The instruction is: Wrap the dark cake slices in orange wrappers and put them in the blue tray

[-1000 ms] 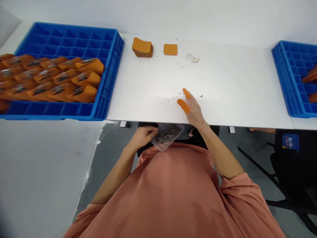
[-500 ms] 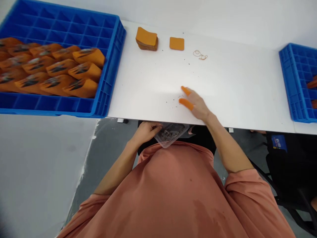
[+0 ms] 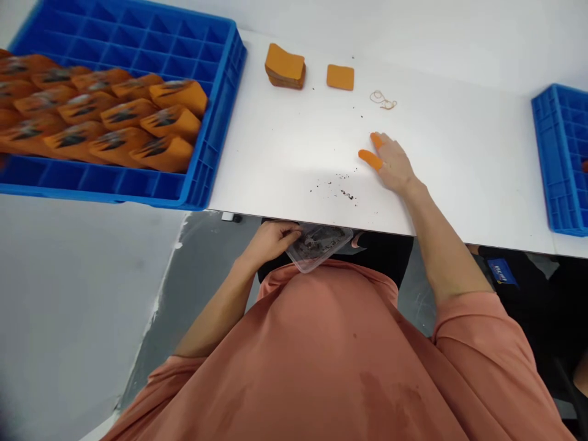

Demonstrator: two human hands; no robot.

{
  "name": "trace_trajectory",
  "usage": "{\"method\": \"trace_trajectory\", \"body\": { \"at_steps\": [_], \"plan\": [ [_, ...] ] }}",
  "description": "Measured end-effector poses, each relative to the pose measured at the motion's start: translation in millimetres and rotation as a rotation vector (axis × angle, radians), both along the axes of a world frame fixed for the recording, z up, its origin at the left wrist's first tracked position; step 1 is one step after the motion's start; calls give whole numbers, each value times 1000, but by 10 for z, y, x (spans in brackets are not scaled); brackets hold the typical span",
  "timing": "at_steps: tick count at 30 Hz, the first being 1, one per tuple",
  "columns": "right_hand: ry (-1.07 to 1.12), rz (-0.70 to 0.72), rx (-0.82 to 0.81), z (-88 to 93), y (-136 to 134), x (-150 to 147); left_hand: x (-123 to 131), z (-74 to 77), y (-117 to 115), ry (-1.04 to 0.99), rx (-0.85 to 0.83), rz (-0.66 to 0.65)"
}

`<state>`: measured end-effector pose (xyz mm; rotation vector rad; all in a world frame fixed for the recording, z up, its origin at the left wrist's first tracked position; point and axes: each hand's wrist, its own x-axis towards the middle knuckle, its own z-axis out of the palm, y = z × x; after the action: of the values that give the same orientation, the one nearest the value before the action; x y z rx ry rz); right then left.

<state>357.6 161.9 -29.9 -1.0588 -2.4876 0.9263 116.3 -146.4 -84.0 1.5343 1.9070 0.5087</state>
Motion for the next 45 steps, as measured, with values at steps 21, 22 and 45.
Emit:
{"method": "trace_trajectory", "body": {
  "at_steps": [21, 22, 45],
  "plan": [
    [49, 130, 182, -107, -1454, 927, 43, -38, 60, -44, 55, -35],
    [39, 138, 232, -185, -1506, 931, 45, -45, 63, -43, 59, -32],
    [-42, 494, 215, -139, -1835, 251, 11, -15, 21, -32, 84, 9]
  ]
}}
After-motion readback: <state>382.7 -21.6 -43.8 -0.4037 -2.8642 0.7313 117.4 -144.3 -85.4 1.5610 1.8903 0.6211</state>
